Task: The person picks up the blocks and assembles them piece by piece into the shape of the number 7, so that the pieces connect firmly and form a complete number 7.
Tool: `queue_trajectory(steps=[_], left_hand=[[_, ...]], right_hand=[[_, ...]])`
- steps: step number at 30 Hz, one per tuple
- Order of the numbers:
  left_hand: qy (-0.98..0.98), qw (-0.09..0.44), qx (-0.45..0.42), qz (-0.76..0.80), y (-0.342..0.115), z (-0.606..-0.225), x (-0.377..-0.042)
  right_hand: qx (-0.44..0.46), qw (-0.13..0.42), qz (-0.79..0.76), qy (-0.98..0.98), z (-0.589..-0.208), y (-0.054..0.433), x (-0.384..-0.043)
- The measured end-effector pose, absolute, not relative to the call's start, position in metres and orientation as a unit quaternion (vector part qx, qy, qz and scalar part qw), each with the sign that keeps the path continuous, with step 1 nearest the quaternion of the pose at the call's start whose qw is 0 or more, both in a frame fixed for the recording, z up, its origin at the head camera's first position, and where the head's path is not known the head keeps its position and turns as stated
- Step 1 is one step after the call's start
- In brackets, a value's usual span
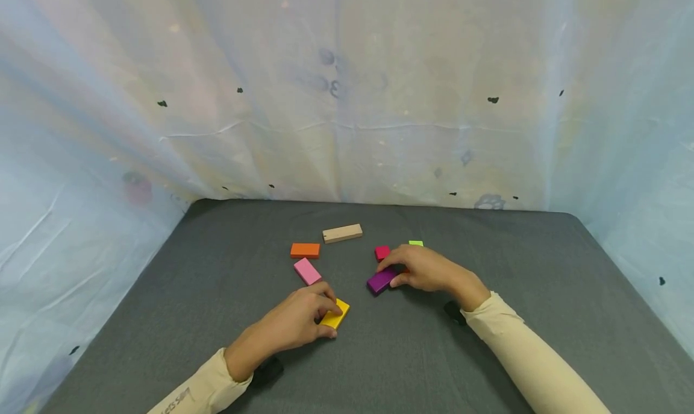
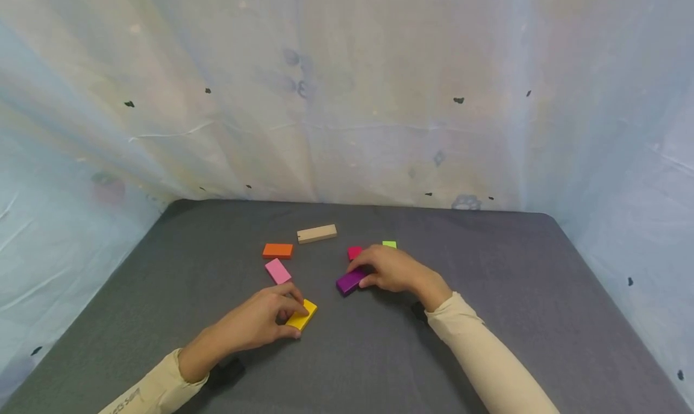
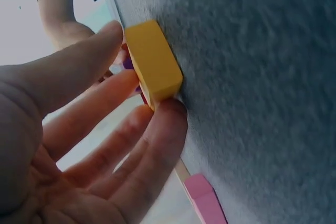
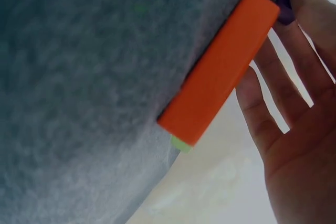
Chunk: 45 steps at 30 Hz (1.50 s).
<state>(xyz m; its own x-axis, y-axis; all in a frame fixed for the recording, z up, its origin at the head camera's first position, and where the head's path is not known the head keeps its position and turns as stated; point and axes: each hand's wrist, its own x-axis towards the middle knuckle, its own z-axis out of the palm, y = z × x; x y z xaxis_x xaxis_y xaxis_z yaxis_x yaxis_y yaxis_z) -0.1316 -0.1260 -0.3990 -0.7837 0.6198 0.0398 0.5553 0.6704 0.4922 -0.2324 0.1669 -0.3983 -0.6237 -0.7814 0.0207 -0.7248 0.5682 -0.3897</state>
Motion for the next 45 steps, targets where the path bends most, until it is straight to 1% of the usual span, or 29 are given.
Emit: queue_trajectory(steps=[5,11,18,21,29,38,45], left_hand=[[0.92,0.051,0.303,0.242,-0.118,-0.398,-0.127],[0.922,0.052,0.286,0.255,-0.115,-0.4,-0.126],[0.928,0.067,0.25,0.267,-0.116,-0.404,-0.128],[0.927,0.074,0.248,0.271,-0.117,-0.406,-0.131],[0.917,0.126,0.234,0.296,-0.122,-0.402,-0.138],[0.91,0.143,0.232,0.313,-0.122,-0.4,-0.138],[0.915,0.13,0.224,0.311,-0.121,-0.401,-0.139]], right_hand=[[-0.424,0.073,-0.181,0.885,-0.396,0.169,-0.231],[-0.425,0.063,-0.177,0.885,-0.395,0.171,-0.231],[-0.421,0.065,-0.178,0.887,-0.395,0.175,-0.229],[-0.42,0.068,-0.18,0.887,-0.394,0.176,-0.228],[-0.422,0.073,-0.179,0.886,-0.394,0.18,-0.228],[-0.422,0.063,-0.184,0.885,-0.394,0.179,-0.229],[-0.417,0.064,-0.193,0.886,-0.393,0.176,-0.229]])
